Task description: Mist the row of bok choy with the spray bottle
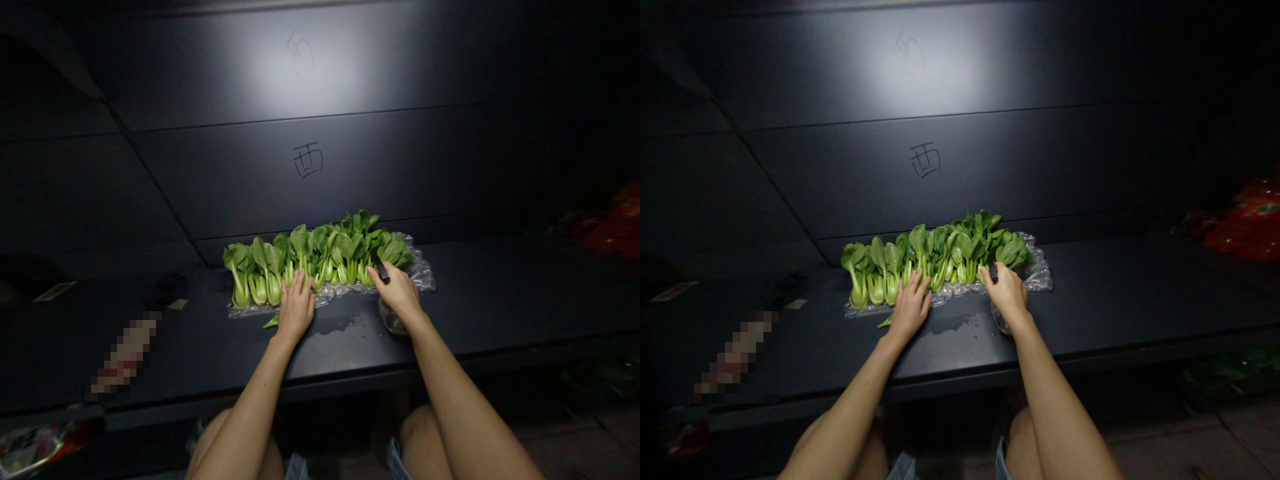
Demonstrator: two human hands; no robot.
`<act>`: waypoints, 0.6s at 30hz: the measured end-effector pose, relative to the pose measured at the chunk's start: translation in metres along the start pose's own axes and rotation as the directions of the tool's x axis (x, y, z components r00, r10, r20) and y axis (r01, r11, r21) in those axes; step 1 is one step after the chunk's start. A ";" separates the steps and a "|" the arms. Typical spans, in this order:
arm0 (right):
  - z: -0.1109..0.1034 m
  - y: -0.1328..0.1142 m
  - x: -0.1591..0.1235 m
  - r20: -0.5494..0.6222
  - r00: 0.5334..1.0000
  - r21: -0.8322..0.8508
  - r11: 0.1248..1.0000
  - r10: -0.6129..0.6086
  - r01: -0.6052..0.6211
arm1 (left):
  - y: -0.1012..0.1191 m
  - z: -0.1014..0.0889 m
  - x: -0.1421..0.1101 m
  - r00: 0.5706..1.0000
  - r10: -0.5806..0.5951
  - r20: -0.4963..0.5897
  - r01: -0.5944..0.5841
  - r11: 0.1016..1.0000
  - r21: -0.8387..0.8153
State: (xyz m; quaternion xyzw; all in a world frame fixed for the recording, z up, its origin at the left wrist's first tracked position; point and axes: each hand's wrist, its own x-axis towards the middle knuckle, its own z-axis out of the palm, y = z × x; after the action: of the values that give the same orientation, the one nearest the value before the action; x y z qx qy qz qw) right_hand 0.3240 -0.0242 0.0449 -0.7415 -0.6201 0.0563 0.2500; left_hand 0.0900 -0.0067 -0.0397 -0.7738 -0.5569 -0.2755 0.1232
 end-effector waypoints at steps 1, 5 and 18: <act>0.000 0.000 0.000 0.000 1.000 -0.002 1.000 0.004 -0.004 | 0.000 0.000 0.000 1.000 0.002 -0.001 -0.002 1.000 0.001; 0.000 0.003 0.001 -0.008 1.000 -0.001 1.000 0.001 -0.001 | 0.000 0.000 0.000 1.000 0.000 -0.001 0.000 1.000 0.006; -0.004 0.006 0.002 -0.009 0.999 -0.007 0.999 0.032 -0.032 | 0.000 0.000 0.000 1.000 -0.009 0.014 0.008 1.000 0.003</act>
State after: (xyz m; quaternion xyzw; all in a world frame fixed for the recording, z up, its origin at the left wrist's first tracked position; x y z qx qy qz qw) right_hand 0.3317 -0.0243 0.0464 -0.7523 -0.6074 0.0549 0.2493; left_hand 0.0903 -0.0069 -0.0393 -0.7731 -0.5615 -0.2698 0.1194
